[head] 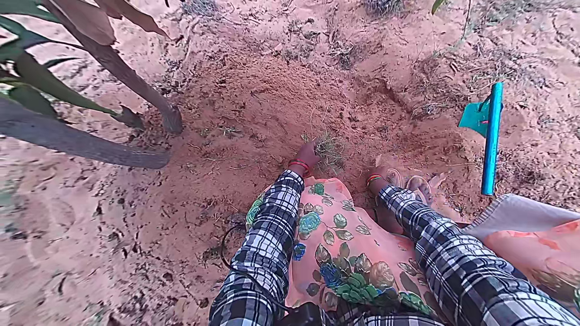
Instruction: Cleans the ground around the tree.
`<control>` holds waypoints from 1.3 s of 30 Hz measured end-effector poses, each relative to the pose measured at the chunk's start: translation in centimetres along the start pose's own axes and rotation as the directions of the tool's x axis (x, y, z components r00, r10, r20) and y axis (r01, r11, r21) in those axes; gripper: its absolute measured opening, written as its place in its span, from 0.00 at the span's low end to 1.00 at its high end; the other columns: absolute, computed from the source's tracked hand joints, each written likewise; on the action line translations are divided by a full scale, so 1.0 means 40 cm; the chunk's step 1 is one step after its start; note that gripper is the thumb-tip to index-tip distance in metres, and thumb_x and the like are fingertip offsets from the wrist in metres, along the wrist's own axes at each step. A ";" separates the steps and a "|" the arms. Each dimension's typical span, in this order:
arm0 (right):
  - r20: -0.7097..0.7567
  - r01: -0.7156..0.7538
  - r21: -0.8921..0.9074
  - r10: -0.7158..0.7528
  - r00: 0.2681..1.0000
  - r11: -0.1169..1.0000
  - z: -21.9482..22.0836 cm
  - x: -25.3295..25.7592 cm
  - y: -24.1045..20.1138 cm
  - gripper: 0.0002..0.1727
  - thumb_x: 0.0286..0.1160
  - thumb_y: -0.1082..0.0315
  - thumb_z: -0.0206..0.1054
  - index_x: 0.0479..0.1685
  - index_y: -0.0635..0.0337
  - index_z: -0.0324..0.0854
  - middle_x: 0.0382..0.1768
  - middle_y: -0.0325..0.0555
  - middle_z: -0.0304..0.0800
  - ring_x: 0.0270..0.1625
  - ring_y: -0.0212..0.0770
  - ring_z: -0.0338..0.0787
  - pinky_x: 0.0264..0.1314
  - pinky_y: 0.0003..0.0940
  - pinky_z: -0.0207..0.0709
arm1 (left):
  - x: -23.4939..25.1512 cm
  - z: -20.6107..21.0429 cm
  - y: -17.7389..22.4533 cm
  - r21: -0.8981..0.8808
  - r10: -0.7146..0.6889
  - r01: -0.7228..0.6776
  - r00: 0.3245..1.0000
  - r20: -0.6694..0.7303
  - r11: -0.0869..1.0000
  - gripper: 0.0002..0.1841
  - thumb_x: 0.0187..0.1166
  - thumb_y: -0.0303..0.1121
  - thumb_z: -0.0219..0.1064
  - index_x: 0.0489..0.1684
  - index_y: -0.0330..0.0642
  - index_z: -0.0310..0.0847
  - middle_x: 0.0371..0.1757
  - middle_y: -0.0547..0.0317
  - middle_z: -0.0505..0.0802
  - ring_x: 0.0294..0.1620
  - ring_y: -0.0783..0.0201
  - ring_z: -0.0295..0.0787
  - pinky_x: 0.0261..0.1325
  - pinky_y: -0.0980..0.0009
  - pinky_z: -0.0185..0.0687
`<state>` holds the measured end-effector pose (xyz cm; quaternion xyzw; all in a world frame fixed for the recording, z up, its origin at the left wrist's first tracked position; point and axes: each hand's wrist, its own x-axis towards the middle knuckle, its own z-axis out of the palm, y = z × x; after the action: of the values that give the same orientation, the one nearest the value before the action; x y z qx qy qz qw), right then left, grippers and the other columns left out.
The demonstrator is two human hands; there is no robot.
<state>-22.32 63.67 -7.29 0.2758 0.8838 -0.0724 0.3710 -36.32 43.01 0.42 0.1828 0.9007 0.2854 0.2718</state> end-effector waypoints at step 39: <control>-0.461 0.413 0.003 -0.365 0.809 0.911 0.022 0.069 0.028 0.09 0.76 0.73 0.69 0.48 0.57 0.94 0.68 0.49 0.90 0.73 0.63 0.82 0.65 0.71 0.72 | 0.015 -0.003 0.014 0.011 0.036 -0.036 0.999 0.018 0.999 0.41 0.71 0.27 0.77 0.89 0.36 0.62 0.82 0.33 0.77 0.82 0.38 0.75 0.84 0.41 0.68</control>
<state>-22.76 65.51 -9.77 0.1166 0.9780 -0.1265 0.1183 -36.75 43.68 0.63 0.2030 0.8964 0.2837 0.2734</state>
